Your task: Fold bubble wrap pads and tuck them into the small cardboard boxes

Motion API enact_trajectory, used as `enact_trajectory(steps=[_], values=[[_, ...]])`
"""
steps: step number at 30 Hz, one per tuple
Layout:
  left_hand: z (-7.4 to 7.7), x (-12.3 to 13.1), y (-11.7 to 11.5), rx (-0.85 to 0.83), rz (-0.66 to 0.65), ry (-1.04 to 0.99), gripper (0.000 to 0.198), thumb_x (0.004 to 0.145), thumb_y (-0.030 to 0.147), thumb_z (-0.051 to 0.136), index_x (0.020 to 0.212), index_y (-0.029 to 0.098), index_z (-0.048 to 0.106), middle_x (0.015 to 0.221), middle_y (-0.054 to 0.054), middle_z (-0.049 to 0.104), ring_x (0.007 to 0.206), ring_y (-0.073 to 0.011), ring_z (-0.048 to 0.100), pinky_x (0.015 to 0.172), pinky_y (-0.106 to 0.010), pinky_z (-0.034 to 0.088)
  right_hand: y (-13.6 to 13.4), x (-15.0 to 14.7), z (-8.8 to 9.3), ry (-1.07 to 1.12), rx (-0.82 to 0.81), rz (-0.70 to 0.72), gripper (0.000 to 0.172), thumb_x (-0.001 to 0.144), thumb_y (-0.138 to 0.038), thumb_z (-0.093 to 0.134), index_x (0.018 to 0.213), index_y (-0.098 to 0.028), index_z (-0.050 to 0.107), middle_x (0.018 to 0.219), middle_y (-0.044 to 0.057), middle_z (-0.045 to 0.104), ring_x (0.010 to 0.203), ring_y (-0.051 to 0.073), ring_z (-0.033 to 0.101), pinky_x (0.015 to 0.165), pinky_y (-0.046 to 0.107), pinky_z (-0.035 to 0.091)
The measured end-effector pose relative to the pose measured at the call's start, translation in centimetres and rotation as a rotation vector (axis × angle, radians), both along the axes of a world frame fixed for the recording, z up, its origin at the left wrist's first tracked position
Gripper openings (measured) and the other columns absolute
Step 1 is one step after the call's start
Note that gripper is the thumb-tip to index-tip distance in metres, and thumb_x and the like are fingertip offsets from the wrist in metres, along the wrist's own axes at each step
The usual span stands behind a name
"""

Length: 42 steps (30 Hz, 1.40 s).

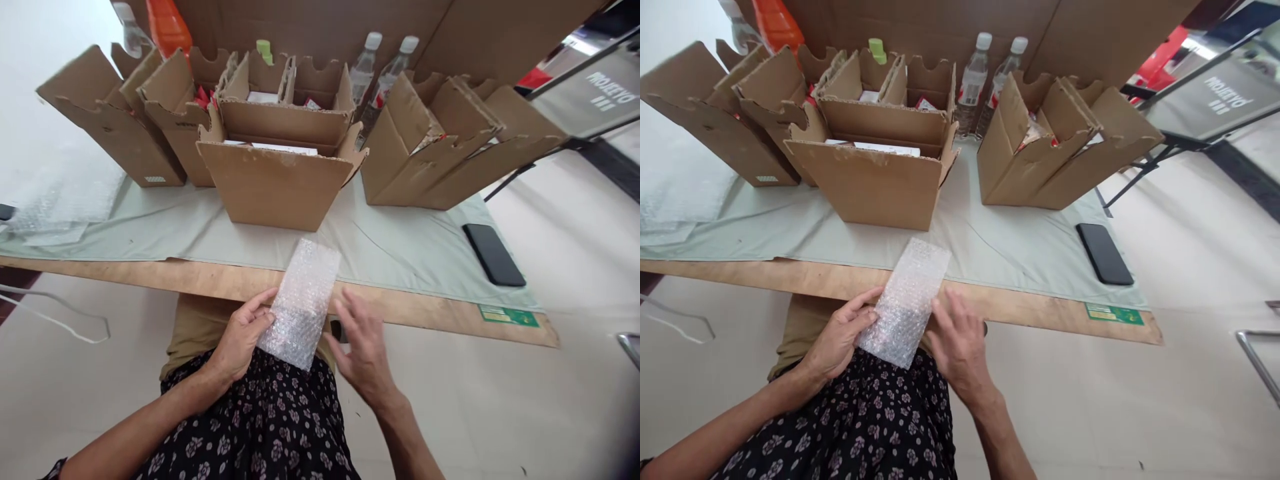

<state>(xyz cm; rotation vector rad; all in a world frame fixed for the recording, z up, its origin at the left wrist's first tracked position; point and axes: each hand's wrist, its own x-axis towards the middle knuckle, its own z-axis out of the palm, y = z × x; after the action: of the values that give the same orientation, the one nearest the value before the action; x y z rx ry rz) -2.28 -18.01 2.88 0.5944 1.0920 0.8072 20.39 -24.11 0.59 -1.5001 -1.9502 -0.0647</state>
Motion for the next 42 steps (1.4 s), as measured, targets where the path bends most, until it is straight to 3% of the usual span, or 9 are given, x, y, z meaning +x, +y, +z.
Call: enact_trajectory(steps=[4, 7, 10, 13, 18, 22, 28, 37, 42], values=[[0.3, 0.2, -0.5, -0.002, -0.072, -0.03, 0.086, 0.078, 0.041, 0.085, 0.154, 0.017, 0.05, 0.103, -0.007, 0.076, 0.085, -0.017, 0.07, 0.08, -0.029, 0.056, -0.8, -2.4, -1.0, 0.039, 0.057, 0.089, 0.058, 0.094, -0.006, 0.057, 0.149, -0.025, 0.055, 0.143, 0.016, 0.066, 0.136, 0.032, 0.06, 0.099, 0.05, 0.056], [0.4, -1.3, -0.8, 0.11, -0.169, 0.14, 0.067, 0.095, 0.048, 0.067, 0.153, 0.019, 0.052, 0.113, -0.011, 0.075, 0.083, -0.0186, 0.071, 0.074, -0.032, 0.06, 0.1, -2.7, -0.9, 0.266, 0.054, 0.1, 0.041, 0.095, -0.014, 0.063, 0.134, -0.025, 0.066, 0.122, 0.011, 0.077, 0.117, 0.028, 0.071, 0.094, 0.046, 0.06], [0.7, -3.2, -0.8, 0.485, -0.215, 0.466, 0.045, 0.104, 0.038, 0.053, 0.146, 0.022, 0.06, 0.13, -0.012, 0.07, 0.106, -0.0238, 0.072, 0.091, -0.041, 0.061, 1.0, -2.2, -0.1, 0.419, -0.037, 0.053, 0.035, 0.096, -0.015, 0.061, 0.128, -0.027, 0.07, 0.112, 0.008, 0.079, 0.103, 0.024, 0.076, 0.089, 0.042, 0.063], [1.0, -3.7, -0.5, 0.988, -0.29, 0.703, 0.049, 0.098, 0.014, 0.054, 0.146, 0.025, 0.059, 0.142, -0.012, 0.064, 0.132, -0.0266, 0.061, 0.111, -0.048, 0.053, 1.5, -1.7, 0.6, 0.452, -0.118, 0.037, 0.033, 0.096, -0.014, 0.06, 0.124, -0.027, 0.072, 0.11, 0.007, 0.08, 0.102, 0.023, 0.077, 0.089, 0.04, 0.063], [1.0, -1.1, 0.8, 1.407, -0.332, 0.72, 0.055, 0.093, 0.008, 0.061, 0.146, 0.02, 0.057, 0.137, -0.015, 0.068, 0.131, -0.0287, 0.061, 0.11, -0.05, 0.053, 1.4, -1.6, 1.5, 0.484, -0.189, 0.071, 0.033, 0.092, -0.014, 0.063, 0.12, -0.025, 0.074, 0.112, 0.007, 0.08, 0.103, 0.024, 0.076, 0.092, 0.041, 0.063], [1.1, 0.3, 2.1, 1.239, -0.367, 0.636, 0.024, 0.099, 0.015, 0.059, 0.118, 0.018, 0.073, 0.104, -0.009, 0.079, 0.099, -0.0228, 0.073, 0.09, -0.039, 0.06, 1.4, -1.5, 2.0, 0.584, -0.299, 0.009, 0.021, 0.095, -0.021, 0.064, 0.114, -0.025, 0.074, 0.105, 0.005, 0.081, 0.096, 0.022, 0.077, 0.085, 0.037, 0.063], [1.6, 1.4, 3.6, 0.779, -0.388, 0.738, 0.046, 0.096, 0.027, 0.061, 0.14, 0.013, 0.064, 0.093, -0.006, 0.076, 0.081, -0.0187, 0.07, 0.08, -0.033, 0.057, 2.4, -1.4, 2.0, 0.683, -0.309, -0.184, 0.022, 0.097, -0.026, 0.065, 0.119, -0.023, 0.069, 0.082, -0.001, 0.077, 0.07, 0.015, 0.072, 0.069, 0.029, 0.061], [1.9, 2.6, 5.1, 0.829, -0.482, 0.839, 0.051, 0.093, 0.024, 0.059, 0.144, 0.015, 0.062, 0.078, 0.0, 0.068, 0.064, -0.0143, 0.057, 0.073, -0.03, 0.055, 0.7, -1.1, 2.4, 0.35, 0.02, -0.206, 0.062, 0.091, -0.011, 0.07, 0.148, -0.032, 0.056, 0.108, 0.006, 0.076, 0.099, 0.025, 0.072, 0.082, 0.042, 0.062], [2.0, 2.4, 4.9, 0.851, -0.495, 0.833, 0.051, 0.095, 0.022, 0.061, 0.146, 0.017, 0.059, 0.078, 0.001, 0.069, 0.064, -0.0138, 0.06, 0.071, -0.029, 0.057, 1.8, -1.5, 2.1, 0.078, -0.082, 0.018, 0.049, 0.092, -0.016, 0.071, 0.139, -0.028, 0.062, 0.126, 0.009, 0.075, 0.121, 0.03, 0.067, 0.094, 0.046, 0.056]])
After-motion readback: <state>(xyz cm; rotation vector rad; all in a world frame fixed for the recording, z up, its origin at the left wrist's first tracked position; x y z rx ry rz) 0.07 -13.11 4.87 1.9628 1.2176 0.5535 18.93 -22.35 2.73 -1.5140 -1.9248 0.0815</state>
